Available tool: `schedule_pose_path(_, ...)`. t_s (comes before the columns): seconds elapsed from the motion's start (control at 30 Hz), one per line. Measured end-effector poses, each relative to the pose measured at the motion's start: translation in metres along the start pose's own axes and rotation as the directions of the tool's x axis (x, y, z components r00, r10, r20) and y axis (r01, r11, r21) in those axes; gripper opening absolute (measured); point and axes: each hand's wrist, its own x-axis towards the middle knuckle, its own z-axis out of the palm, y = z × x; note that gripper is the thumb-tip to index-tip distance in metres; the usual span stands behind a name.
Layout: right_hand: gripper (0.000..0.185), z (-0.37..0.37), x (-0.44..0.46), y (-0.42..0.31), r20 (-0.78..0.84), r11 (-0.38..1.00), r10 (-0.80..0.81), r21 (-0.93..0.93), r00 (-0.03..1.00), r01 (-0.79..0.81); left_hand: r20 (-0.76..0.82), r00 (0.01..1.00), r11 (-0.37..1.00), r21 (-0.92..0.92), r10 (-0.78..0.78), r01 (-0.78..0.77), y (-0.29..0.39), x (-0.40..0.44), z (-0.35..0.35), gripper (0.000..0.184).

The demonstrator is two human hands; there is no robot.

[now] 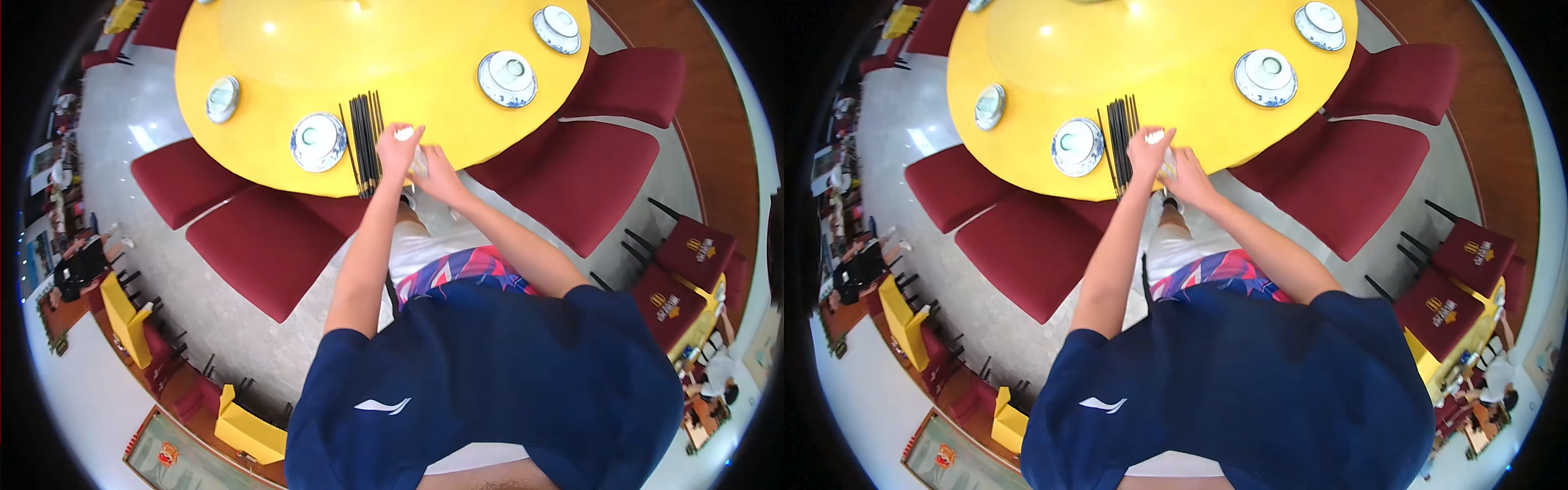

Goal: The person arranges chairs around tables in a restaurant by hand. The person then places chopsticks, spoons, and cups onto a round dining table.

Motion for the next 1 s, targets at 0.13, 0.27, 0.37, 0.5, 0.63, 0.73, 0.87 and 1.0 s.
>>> schedule_pose_path(0.13, 0.057, 0.038, 0.067, -0.019, -0.069, 1.000, 0.018, 0.002, 0.997, -0.018, 0.036, 0.999, 0.997, -0.063, -0.037, 0.039, -0.013, 0.062, -0.026, 0.043)
schedule_pose_path(0.27, 0.053, 0.066, 0.109, -0.043, -0.134, 0.997, 0.057, -0.046, 0.989, -0.063, 0.140, 0.988, 0.989, -0.116, -0.071, 0.088, -0.031, 0.107, -0.045, 0.044)
schedule_pose_path(0.37, 0.056, 0.086, 0.132, -0.051, -0.221, 0.972, 0.219, -0.033, 0.950, -0.231, 0.176, 0.984, 0.991, -0.128, -0.018, 0.041, -0.044, 0.131, -0.047, 0.046)
schedule_pose_path(0.5, 0.056, 0.098, 0.140, -0.057, -0.318, 0.954, 0.298, 0.066, 0.900, -0.293, 0.331, 0.943, 0.979, -0.199, 0.025, 0.044, -0.052, 0.147, -0.048, 0.050)
schedule_pose_path(0.63, 0.054, 0.100, 0.145, -0.055, -0.399, 0.959, 0.277, 0.064, 0.874, -0.275, 0.357, 0.930, 0.951, -0.308, 0.090, 0.027, -0.050, 0.149, -0.044, 0.046)
schedule_pose_path(0.73, 0.054, 0.093, 0.148, -0.048, -0.383, 0.950, 0.292, 0.015, 0.876, -0.311, 0.343, 0.932, 0.940, -0.340, 0.114, 0.011, -0.048, 0.146, -0.035, 0.042)
schedule_pose_path(0.87, 0.050, 0.090, 0.151, -0.044, -0.354, 0.963, 0.241, -0.024, 0.904, -0.267, 0.308, 0.933, 0.958, -0.267, 0.188, -0.105, -0.050, 0.145, -0.032, 0.041)
schedule_pose_path(1.0, 0.047, 0.093, 0.153, -0.051, -0.340, 0.951, 0.288, -0.006, 0.895, -0.309, 0.240, 0.956, 0.965, -0.240, 0.169, -0.110, -0.056, 0.145, -0.033, 0.042)
